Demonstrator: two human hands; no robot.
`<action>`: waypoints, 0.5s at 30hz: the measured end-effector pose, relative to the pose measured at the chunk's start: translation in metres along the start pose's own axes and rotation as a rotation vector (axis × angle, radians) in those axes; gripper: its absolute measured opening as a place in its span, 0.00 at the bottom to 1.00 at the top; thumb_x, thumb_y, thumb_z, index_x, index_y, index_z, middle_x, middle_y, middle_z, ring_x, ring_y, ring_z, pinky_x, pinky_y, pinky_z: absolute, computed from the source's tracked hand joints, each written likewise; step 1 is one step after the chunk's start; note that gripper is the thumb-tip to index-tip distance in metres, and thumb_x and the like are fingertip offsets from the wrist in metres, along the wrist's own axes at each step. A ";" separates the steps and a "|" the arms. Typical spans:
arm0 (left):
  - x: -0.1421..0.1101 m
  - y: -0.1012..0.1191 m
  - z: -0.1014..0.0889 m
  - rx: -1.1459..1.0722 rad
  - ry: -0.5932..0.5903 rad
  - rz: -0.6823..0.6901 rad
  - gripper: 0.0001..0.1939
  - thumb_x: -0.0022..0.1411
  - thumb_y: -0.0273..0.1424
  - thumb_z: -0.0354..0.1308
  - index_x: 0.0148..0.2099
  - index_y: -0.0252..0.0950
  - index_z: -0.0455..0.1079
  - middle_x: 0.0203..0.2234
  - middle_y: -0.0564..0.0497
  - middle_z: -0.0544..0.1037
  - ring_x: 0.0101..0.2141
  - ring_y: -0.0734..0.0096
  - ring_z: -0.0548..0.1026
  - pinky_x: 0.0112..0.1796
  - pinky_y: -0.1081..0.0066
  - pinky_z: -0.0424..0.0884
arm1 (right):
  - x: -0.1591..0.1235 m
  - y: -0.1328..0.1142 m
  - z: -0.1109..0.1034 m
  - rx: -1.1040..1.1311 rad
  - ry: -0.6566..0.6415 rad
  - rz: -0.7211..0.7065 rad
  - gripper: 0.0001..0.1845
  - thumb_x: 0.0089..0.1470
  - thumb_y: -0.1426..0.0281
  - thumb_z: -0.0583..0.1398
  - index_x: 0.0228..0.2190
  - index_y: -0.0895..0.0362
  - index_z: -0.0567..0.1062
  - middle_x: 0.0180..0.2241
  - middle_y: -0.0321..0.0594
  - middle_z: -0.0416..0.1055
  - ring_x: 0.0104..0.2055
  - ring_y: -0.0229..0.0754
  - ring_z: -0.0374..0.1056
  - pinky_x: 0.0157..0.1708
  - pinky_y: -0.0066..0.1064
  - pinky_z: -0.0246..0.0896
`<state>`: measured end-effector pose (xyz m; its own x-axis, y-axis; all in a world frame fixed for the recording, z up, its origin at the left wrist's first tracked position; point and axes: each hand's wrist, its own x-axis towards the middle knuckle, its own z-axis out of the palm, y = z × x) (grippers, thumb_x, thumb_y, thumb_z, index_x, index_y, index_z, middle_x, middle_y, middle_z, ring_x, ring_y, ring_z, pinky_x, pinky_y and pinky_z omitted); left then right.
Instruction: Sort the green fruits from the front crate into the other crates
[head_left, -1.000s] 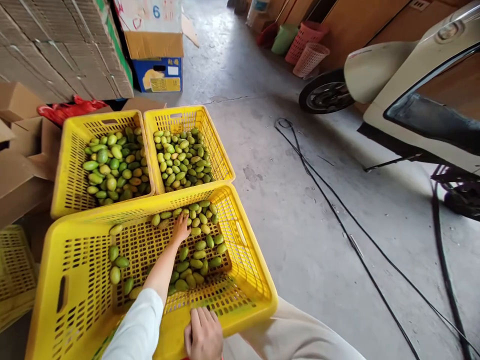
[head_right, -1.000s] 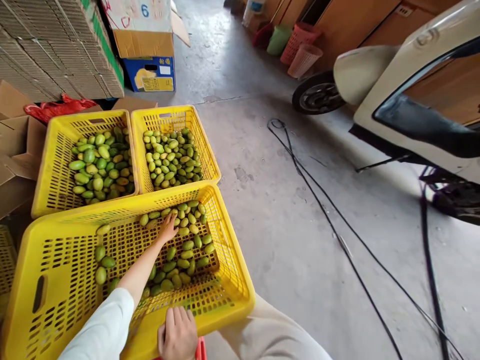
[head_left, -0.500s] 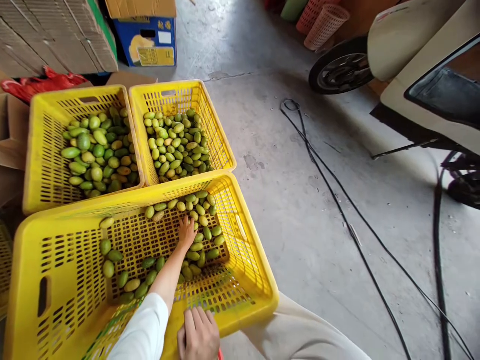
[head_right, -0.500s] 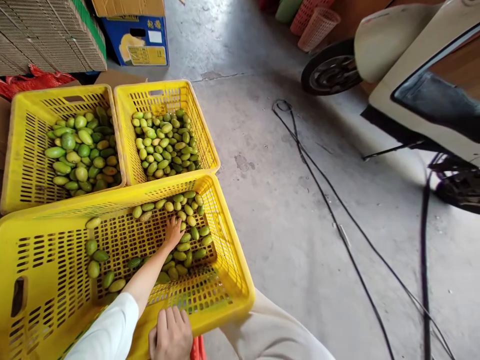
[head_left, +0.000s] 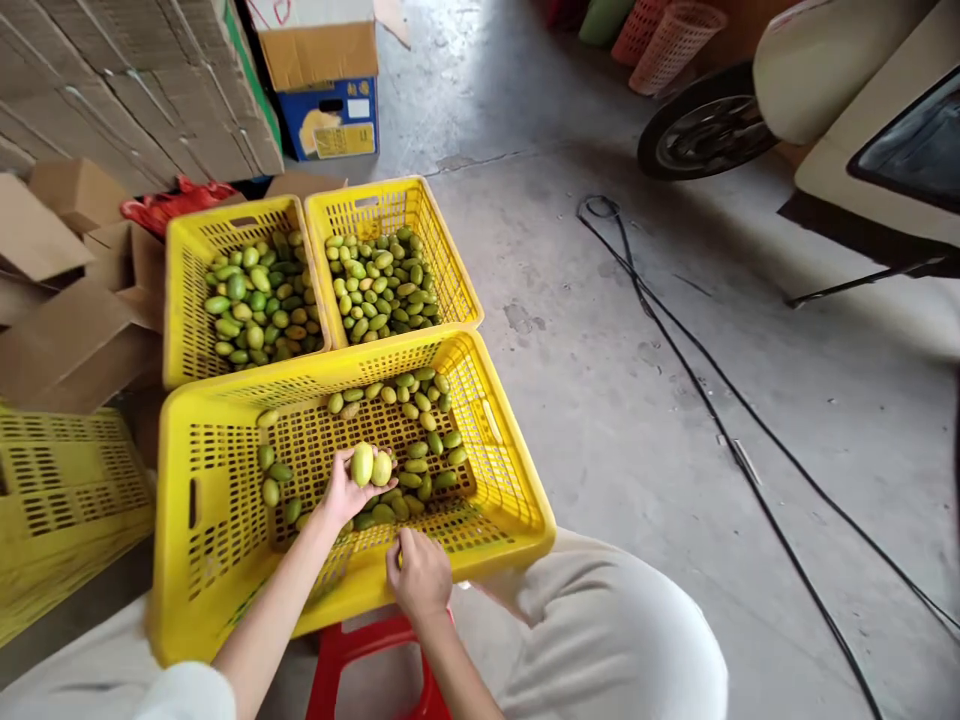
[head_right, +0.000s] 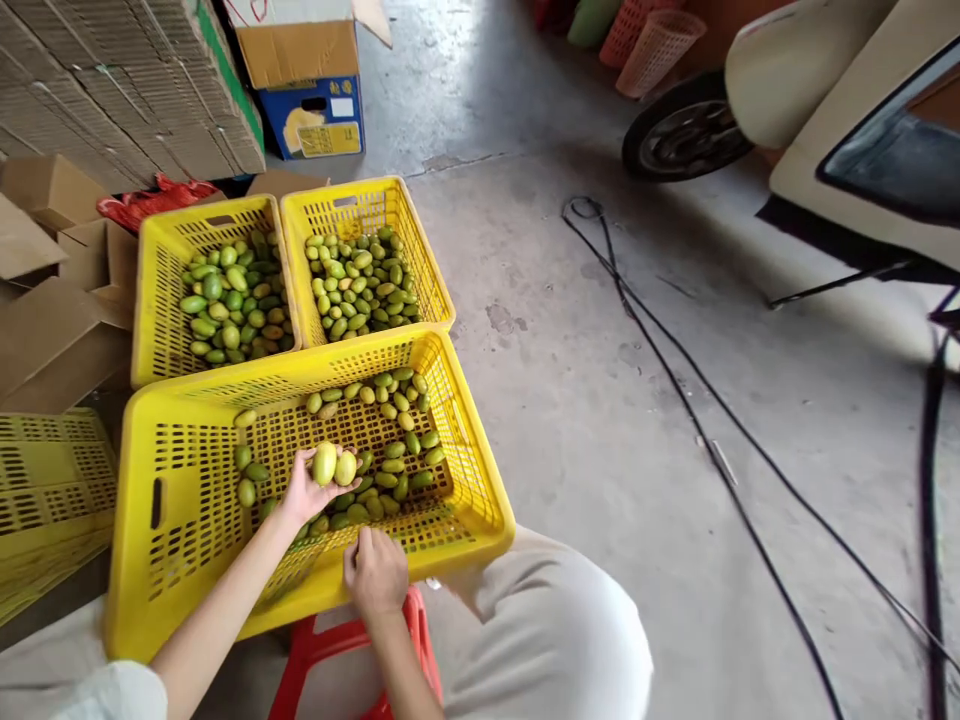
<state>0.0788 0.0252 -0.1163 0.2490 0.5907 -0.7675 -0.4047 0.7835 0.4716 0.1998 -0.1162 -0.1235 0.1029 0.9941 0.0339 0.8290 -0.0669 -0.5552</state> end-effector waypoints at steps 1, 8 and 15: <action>-0.023 0.004 0.003 -0.122 -0.021 0.007 0.20 0.62 0.50 0.49 0.36 0.38 0.66 0.45 0.42 0.75 0.51 0.47 0.72 0.46 0.48 0.72 | 0.008 -0.003 -0.004 0.122 -0.029 0.106 0.10 0.58 0.73 0.53 0.27 0.54 0.70 0.23 0.38 0.69 0.26 0.42 0.64 0.30 0.33 0.54; -0.135 0.015 0.010 -0.244 0.105 0.119 0.13 0.63 0.40 0.49 0.38 0.39 0.70 0.37 0.45 0.75 0.49 0.49 0.73 0.43 0.51 0.75 | 0.065 -0.062 -0.068 1.005 -0.269 0.002 0.22 0.58 0.62 0.61 0.54 0.53 0.72 0.52 0.45 0.68 0.55 0.47 0.66 0.58 0.40 0.59; -0.179 0.022 0.001 -0.260 0.042 0.203 0.13 0.66 0.40 0.45 0.40 0.40 0.69 0.40 0.46 0.75 0.54 0.50 0.72 0.46 0.48 0.72 | 0.063 -0.094 -0.096 1.212 -0.542 0.054 0.24 0.52 0.62 0.67 0.50 0.54 0.71 0.49 0.41 0.72 0.48 0.44 0.70 0.51 0.38 0.67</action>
<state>0.0266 -0.0635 0.0322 0.1060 0.7172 -0.6888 -0.6548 0.5716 0.4944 0.1808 -0.0551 0.0109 -0.3456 0.9194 -0.1880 -0.2092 -0.2707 -0.9396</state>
